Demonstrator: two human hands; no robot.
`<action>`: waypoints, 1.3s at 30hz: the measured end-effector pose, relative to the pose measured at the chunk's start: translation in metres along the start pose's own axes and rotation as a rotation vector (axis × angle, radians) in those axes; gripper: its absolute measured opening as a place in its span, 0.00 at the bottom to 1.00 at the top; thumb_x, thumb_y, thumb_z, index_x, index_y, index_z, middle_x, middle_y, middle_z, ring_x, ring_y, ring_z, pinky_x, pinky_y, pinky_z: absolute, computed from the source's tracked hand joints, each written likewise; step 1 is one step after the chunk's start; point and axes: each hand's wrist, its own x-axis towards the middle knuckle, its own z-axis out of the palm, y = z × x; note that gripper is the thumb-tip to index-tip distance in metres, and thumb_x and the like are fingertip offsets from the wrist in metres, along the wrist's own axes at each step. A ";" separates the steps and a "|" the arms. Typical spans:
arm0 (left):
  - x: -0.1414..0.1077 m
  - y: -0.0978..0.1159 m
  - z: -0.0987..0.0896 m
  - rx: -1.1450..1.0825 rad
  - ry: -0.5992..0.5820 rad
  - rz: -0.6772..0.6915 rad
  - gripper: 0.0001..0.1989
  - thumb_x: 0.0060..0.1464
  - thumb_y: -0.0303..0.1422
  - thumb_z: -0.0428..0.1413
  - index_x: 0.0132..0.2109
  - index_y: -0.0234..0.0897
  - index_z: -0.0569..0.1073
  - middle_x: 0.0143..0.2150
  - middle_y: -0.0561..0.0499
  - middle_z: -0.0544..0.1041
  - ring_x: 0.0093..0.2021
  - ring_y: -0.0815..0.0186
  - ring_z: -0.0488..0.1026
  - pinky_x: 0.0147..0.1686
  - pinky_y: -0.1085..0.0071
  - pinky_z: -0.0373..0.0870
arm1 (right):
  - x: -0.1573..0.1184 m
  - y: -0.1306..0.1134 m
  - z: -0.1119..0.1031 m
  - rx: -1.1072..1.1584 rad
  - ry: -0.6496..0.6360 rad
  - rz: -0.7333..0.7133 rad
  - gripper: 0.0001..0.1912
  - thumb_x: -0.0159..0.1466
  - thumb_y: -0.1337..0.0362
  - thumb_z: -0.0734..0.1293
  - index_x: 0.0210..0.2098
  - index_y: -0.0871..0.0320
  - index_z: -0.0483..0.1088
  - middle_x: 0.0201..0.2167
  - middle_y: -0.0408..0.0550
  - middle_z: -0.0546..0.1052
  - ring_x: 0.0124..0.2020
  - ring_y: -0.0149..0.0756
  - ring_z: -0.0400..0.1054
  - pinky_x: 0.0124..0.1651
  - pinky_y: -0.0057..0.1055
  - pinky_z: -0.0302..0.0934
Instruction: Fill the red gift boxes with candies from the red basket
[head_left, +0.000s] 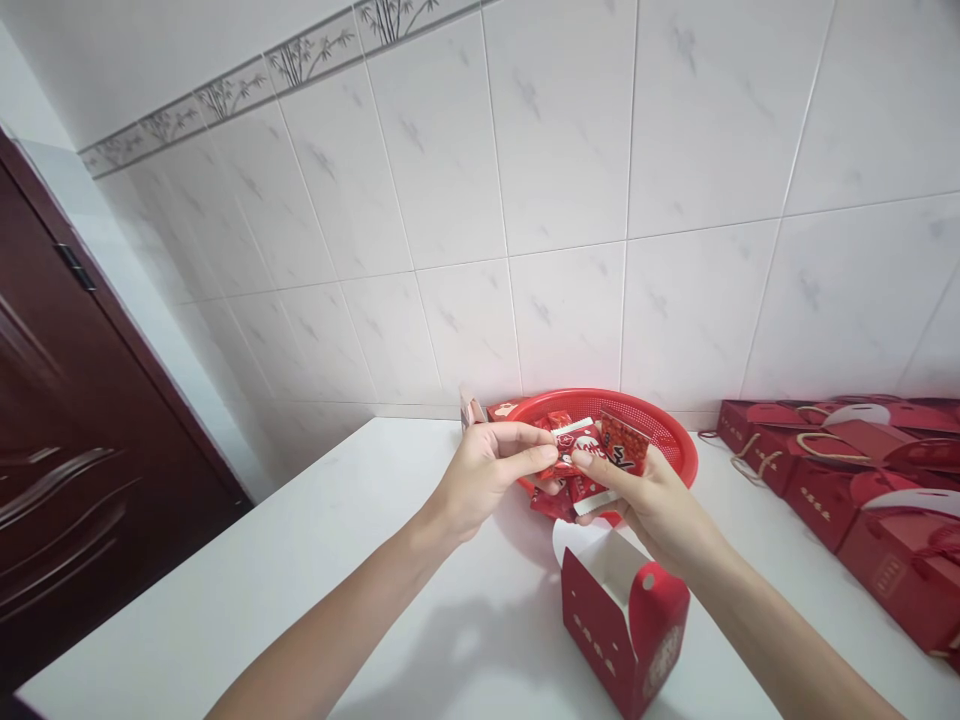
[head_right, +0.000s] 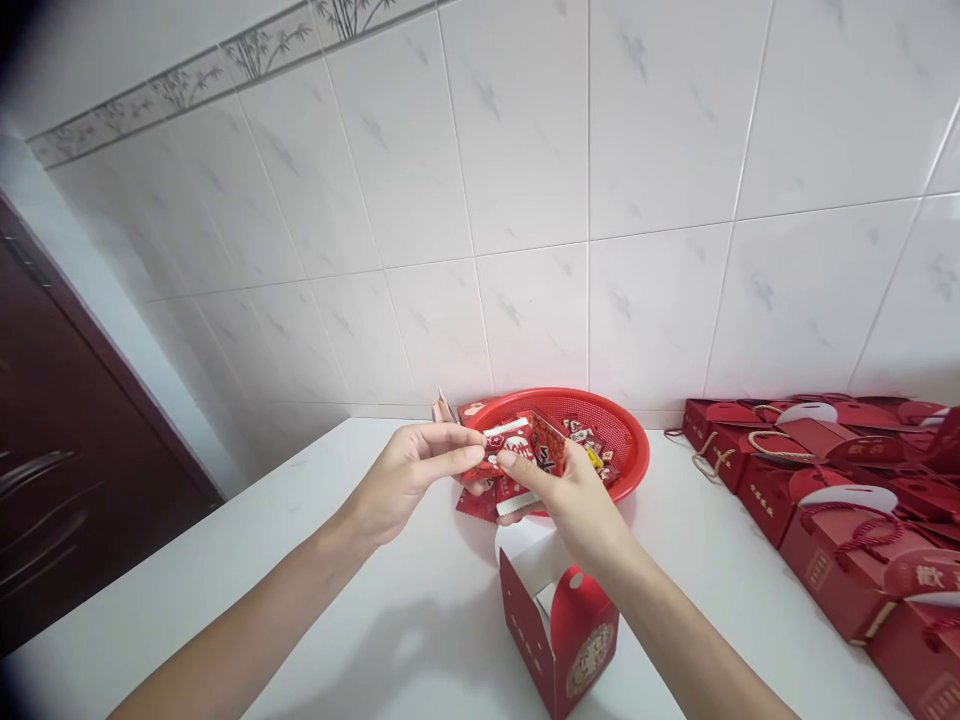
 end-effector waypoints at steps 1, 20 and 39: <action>0.000 -0.001 0.000 -0.002 0.001 -0.002 0.12 0.49 0.38 0.67 0.36 0.33 0.79 0.29 0.52 0.80 0.26 0.68 0.77 0.39 0.69 0.72 | 0.000 0.000 0.000 -0.001 0.001 0.003 0.21 0.60 0.52 0.73 0.47 0.57 0.75 0.44 0.54 0.79 0.40 0.45 0.76 0.34 0.36 0.74; 0.001 -0.004 0.003 -0.002 0.021 0.082 0.12 0.55 0.41 0.62 0.39 0.36 0.82 0.35 0.50 0.80 0.38 0.65 0.75 0.46 0.68 0.70 | -0.004 -0.013 0.005 -0.173 0.135 -0.055 0.22 0.57 0.48 0.73 0.44 0.56 0.76 0.40 0.51 0.81 0.40 0.46 0.77 0.39 0.38 0.76; -0.002 -0.001 -0.003 0.100 -0.035 0.104 0.15 0.51 0.39 0.67 0.45 0.37 0.79 0.36 0.47 0.84 0.40 0.58 0.81 0.56 0.57 0.69 | -0.004 -0.013 0.001 -0.172 0.122 -0.130 0.15 0.60 0.52 0.72 0.42 0.53 0.75 0.40 0.49 0.80 0.40 0.45 0.76 0.36 0.37 0.76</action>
